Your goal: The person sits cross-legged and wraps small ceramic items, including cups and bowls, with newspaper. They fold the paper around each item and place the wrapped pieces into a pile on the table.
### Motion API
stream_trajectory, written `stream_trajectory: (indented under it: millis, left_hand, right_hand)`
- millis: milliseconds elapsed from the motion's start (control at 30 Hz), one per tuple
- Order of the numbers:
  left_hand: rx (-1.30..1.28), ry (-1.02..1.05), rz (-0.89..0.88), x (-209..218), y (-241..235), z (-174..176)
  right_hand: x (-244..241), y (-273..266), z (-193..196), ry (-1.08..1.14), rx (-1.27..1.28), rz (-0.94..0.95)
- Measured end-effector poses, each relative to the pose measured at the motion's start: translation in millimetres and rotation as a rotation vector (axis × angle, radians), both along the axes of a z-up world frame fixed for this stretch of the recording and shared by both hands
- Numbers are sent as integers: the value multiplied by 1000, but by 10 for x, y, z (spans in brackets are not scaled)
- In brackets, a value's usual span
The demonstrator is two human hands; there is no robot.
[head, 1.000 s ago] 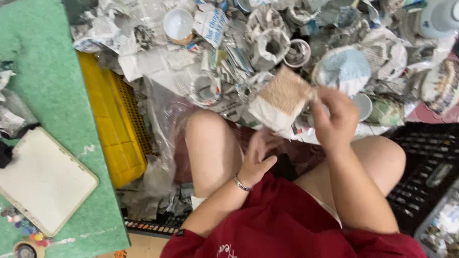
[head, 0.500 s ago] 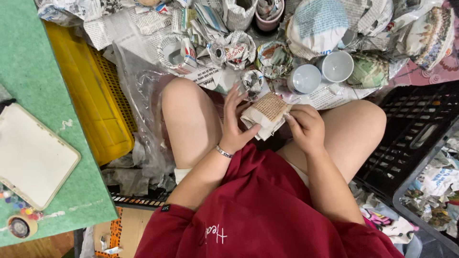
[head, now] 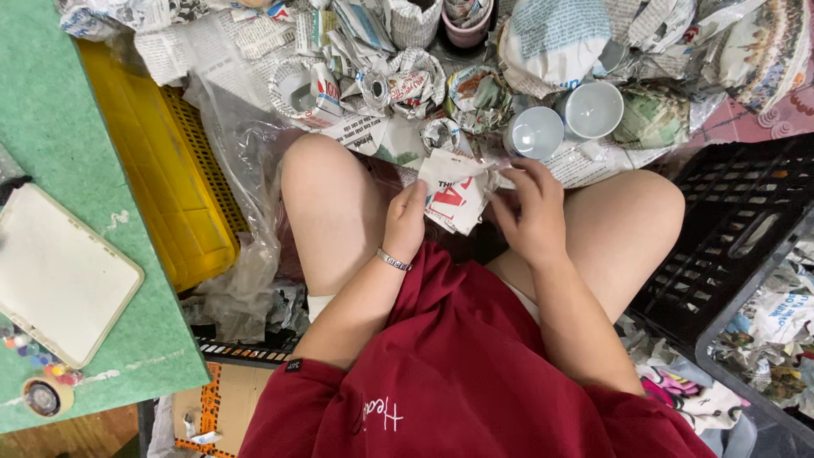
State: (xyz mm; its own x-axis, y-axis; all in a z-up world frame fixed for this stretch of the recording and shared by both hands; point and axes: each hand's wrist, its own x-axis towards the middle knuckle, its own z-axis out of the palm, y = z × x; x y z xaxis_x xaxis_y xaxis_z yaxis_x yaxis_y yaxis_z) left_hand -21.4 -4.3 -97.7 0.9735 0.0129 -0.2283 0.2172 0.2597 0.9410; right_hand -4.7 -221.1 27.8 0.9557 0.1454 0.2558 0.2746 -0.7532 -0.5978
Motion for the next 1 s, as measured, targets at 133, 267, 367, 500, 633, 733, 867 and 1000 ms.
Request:
stream_trajectory:
  millis: [133,267,367,500,633,733,867,1000]
  left_hand:
    - [168,-21,26,-21,-2,34]
    - [-231,20,-37,30,-16,174]
    - [-360,7,-193,89,-42,347]
    - [122,-225,-359,118,-61,572]
    - [462,-149,-467,95,-71,666]
    - [433,-221,-452,97,-83,645]
    - [392,-187,-302,77,-136,627]
    - [563,-133,-186,65,-109,666]
  right_hand:
    - [9,36,-32,13,9,-14]
    - [13,20,-77,158,-28,111]
    - [36,38,-71,94,-114,198]
    - [8,73,-59,41,-196,178]
    - [-25,68,-135,107,22,102]
    - [-13,37,-243,229,-70,156]
    - [-39,-35,-349,256,189,118]
    - [-59,-101,-460,272,340,106]
